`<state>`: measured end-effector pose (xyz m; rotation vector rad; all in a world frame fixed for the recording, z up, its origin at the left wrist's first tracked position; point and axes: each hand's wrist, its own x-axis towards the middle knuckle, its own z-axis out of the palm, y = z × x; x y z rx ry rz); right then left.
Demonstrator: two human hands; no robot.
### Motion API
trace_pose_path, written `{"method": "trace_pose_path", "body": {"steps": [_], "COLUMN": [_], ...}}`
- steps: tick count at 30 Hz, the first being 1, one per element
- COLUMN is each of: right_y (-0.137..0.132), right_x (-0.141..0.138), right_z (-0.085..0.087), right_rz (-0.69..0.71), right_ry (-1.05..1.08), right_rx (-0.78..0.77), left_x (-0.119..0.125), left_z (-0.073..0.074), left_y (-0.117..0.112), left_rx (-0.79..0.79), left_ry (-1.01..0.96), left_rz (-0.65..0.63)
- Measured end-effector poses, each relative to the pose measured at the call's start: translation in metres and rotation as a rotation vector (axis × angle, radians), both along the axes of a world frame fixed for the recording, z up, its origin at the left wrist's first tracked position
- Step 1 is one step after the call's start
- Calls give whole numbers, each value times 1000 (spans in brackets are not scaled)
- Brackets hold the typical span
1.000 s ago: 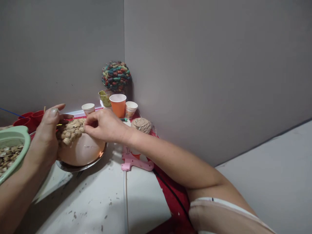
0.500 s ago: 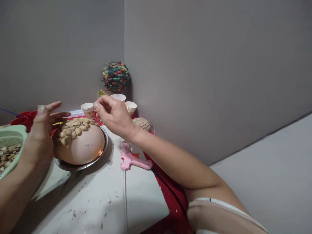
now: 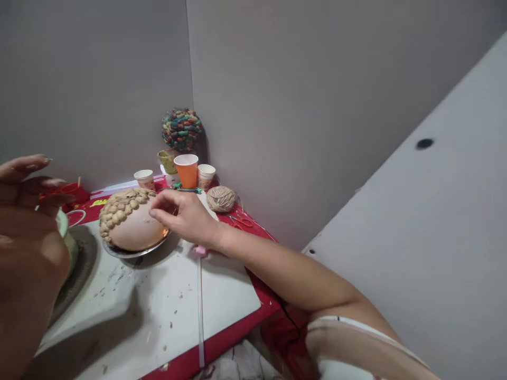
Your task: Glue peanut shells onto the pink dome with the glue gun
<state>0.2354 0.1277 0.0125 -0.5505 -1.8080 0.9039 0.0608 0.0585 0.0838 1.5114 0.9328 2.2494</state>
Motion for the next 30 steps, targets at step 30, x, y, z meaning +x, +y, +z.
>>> {"method": "trace_pose_path", "body": {"steps": [30], "right_y": [-43], "right_x": [25], "right_z": [-7], "right_rz": [122], "right_ry": [333], "right_rx": [-347], "left_x": [-15], "left_z": [-69], "left_y": [-50], "left_rx": [-491], "left_ry": [32], "left_rz": [-381]}}
